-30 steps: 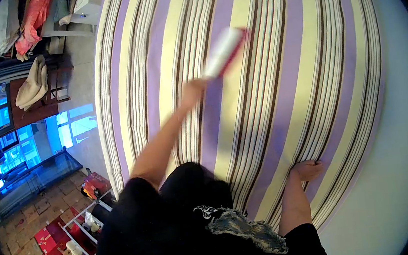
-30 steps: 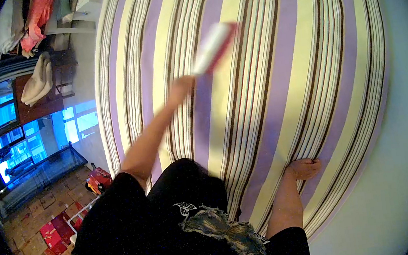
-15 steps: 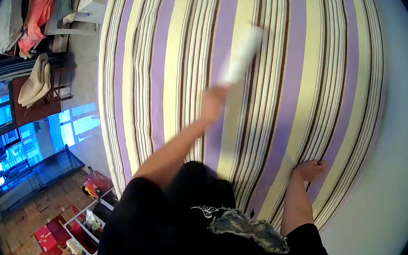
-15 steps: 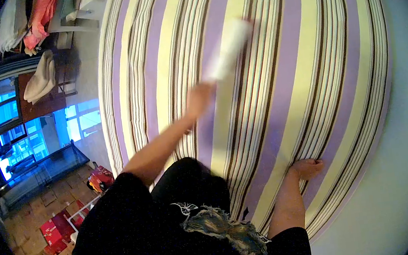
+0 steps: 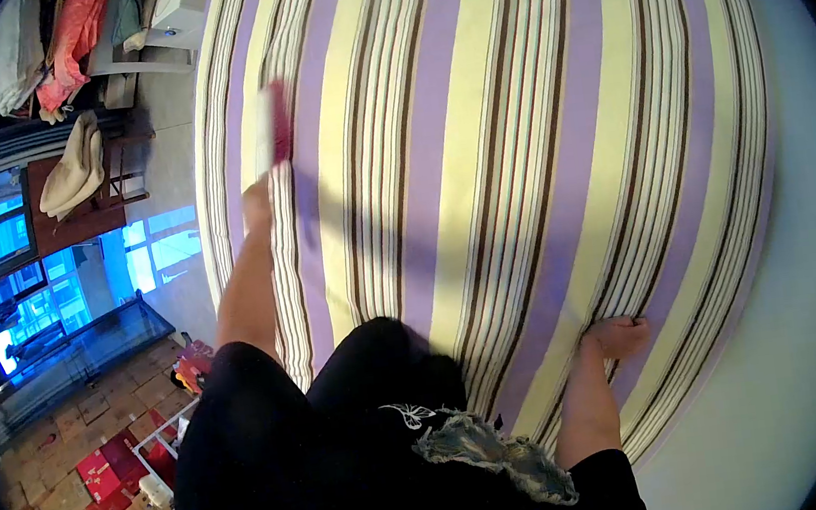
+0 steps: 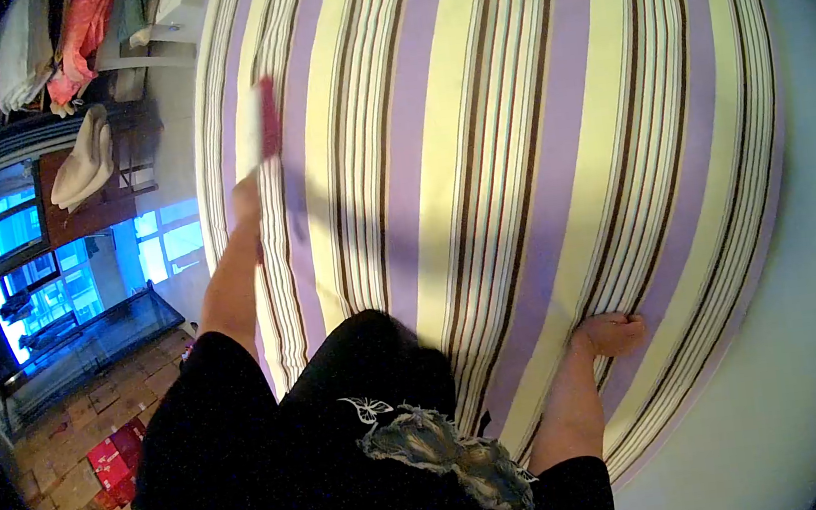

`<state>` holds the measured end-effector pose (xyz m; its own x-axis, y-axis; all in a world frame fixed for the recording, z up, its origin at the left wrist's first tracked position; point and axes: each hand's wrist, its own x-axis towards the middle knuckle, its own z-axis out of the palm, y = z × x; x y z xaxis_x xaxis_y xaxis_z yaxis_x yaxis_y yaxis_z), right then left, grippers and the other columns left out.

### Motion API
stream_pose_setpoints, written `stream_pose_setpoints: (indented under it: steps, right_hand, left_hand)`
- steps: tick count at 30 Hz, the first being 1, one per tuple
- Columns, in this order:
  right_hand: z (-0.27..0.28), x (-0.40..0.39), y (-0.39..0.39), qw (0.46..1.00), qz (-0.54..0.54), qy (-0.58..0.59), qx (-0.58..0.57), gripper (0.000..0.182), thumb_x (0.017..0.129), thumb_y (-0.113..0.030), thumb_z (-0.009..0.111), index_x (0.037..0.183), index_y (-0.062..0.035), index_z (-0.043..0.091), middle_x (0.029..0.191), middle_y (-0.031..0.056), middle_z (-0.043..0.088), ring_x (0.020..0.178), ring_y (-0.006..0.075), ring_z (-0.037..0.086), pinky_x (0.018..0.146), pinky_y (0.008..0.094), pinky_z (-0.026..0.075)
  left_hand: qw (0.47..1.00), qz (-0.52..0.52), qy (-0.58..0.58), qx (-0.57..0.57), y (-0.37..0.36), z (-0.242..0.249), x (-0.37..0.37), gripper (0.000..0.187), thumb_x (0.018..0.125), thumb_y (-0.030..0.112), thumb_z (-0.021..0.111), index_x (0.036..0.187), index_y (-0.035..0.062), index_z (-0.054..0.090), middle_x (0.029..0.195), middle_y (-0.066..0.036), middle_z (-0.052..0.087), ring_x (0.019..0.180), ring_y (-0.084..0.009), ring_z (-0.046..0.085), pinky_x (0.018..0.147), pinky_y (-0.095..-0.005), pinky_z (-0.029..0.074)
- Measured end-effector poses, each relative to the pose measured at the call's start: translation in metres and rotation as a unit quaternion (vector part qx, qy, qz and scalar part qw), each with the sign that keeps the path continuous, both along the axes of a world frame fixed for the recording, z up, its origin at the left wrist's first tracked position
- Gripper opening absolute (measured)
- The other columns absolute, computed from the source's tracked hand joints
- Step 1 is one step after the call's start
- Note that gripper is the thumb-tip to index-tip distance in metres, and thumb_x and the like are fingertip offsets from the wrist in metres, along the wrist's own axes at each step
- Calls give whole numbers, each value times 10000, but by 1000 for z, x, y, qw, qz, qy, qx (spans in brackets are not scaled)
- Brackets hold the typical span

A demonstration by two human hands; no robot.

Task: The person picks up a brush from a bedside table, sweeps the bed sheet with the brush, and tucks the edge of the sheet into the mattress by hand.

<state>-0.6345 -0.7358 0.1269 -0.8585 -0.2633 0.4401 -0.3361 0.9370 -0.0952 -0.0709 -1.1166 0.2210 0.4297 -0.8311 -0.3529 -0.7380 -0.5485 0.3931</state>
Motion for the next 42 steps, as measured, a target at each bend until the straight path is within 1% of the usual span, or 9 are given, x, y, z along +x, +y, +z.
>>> stream_pose_setpoints:
  steps: [5, 9, 12, 16, 20, 26, 30, 36, 42]
  right_hand:
    - [1, -1, 0, 1000, -3, 10, 9, 150, 796, 0, 494, 938, -46, 480, 870, 166, 533, 785, 377, 518, 662, 490, 393]
    - [-6, -2, 1, 1000, -10, -10, 11, 150, 791, 12, 502, 932, -32, 477, 875, 167, 539, 788, 384, 521, 655, 485, 397]
    - [-5, 0, -2, 999, -24, -20, 5, 128, 797, -10, 503, 923, -22, 480, 870, 169, 542, 796, 390, 525, 657, 483, 397]
    - [1, 2, 0, 999, -13, -25, 19, 145, 855, -111, 476, 965, -44, 543, 915, 146, 602, 845, 355, 573, 687, 499, 442]
    - [7, 3, -2, 984, -82, -159, -10, 163, 871, -145, 456, 959, -39, 543, 940, 143, 596, 856, 351, 556, 684, 475, 427]
    - [4, 0, -9, 1000, -12, -11, 10, 163, 840, -140, 432, 921, -17, 502, 864, 197, 524, 796, 402, 495, 705, 507, 378]
    - [2, -6, -6, 999, -16, -5, -28, 145, 779, -30, 453, 915, -11, 498, 840, 193, 514, 787, 402, 496, 682, 513, 378]
    - [6, -6, -6, 998, -14, -29, -52, 135, 783, -44, 436, 902, -21, 496, 821, 194, 498, 743, 409, 489, 641, 522, 369]
    - [13, -8, -8, 999, -27, -32, -25, 62, 778, -58, 447, 837, -44, 461, 781, 175, 466, 739, 384, 474, 641, 485, 367]
  left_hand:
    - [953, -26, -294, -70, 33, 5, 34, 490, 994, 345, 383, 867, -52, 639, 743, -201, 625, 653, -344, 599, 602, -451, 458]
    - [960, -66, 28, -272, 50, -32, -113, 338, 963, 265, 426, 884, -10, 605, 686, -123, 573, 597, -245, 524, 571, -410, 431]
    - [968, -215, 131, 21, 86, 19, -313, 348, 968, 261, 392, 913, -2, 613, 849, -223, 619, 747, -341, 614, 613, -452, 460]
    - [835, -375, 338, 220, 166, 23, -494, 396, 911, 376, 485, 871, 26, 666, 830, -206, 660, 803, -352, 660, 727, -462, 513]
    - [694, -673, 187, 174, 198, 37, -564, 320, 896, 321, 525, 917, 51, 696, 867, -158, 682, 824, -315, 670, 721, -453, 523]
    - [804, -584, -27, 114, -23, 20, -518, 301, 884, 196, 453, 1014, 34, 672, 1014, -199, 662, 905, -352, 656, 799, -461, 516]
    - [897, -421, -50, -123, -184, 1, -366, 431, 937, 415, 420, 1079, 86, 660, 1060, -184, 652, 973, -364, 626, 850, -469, 477]
    - [955, -139, -47, -259, -165, 12, -331, 505, 963, 353, 436, 792, -89, 611, 758, -265, 628, 769, -442, 607, 693, -500, 450]
    - [942, -272, -75, -184, -76, -12, -445, 403, 953, 427, 449, 858, 50, 554, 841, -189, 626, 792, -386, 600, 696, -470, 460]
